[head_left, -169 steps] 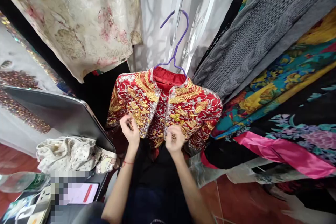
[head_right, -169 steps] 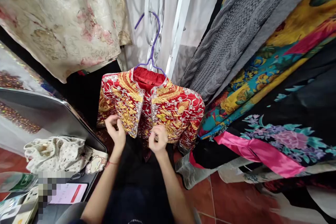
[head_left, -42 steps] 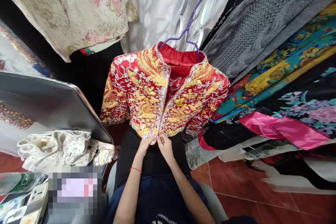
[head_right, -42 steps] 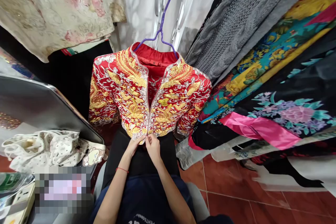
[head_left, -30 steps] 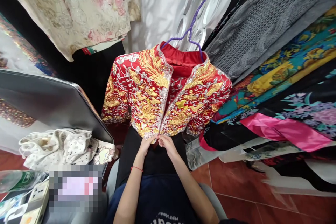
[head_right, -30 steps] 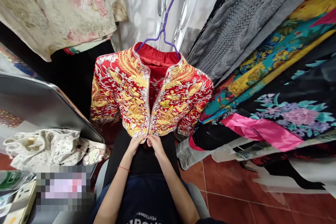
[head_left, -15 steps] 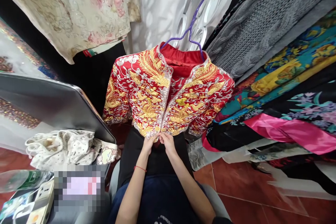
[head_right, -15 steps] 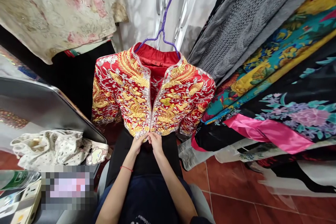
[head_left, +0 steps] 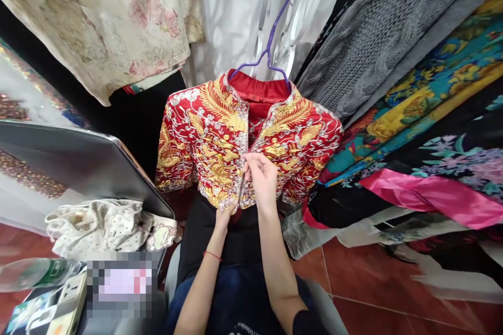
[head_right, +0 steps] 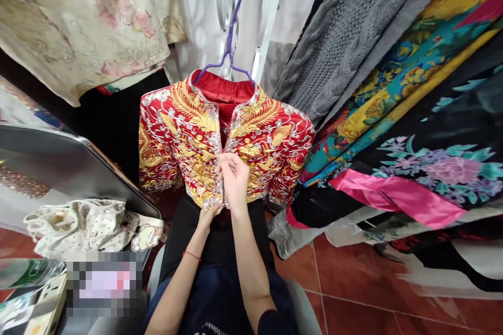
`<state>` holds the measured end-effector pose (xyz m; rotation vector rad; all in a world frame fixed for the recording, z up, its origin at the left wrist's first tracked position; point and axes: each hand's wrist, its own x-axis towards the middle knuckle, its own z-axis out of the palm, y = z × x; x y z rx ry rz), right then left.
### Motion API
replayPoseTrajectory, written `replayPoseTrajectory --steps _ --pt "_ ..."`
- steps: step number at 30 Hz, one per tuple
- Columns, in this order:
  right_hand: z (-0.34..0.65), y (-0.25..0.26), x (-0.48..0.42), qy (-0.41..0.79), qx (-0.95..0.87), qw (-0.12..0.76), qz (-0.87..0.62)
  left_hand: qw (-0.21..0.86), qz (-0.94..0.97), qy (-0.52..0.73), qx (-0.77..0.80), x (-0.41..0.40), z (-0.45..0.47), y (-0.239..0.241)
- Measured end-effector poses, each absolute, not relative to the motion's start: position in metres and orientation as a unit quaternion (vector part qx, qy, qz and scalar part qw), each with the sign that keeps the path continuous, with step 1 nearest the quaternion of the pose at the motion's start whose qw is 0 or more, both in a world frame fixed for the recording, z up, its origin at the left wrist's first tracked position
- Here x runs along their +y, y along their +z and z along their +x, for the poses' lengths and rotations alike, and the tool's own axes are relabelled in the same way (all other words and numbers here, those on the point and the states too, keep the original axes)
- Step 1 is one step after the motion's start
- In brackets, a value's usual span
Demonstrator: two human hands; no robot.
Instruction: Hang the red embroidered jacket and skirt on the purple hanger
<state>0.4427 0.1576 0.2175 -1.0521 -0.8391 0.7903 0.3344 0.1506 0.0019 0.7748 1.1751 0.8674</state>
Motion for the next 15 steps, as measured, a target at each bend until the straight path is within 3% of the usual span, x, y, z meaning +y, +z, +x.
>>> replayPoseTrajectory --steps 4,8,12,15 --pt "0.445 0.213 0.161 0.353 -0.372 0.713 -0.479 0.672 0.434 0.287 0.527 0.146 0.315 0.024" --pt "0.447 0.213 0.165 0.317 -0.349 0.725 -0.502 0.615 0.521 0.294 0.513 0.158 0.317 0.089" --pt "0.450 0.218 0.169 0.340 -0.344 0.725 -0.490 0.280 0.708 0.370 0.532 0.185 0.348 0.173" --pt "0.451 0.217 0.173 0.361 -0.338 0.726 -0.477 0.147 0.741 0.351 0.553 0.203 0.366 0.211"
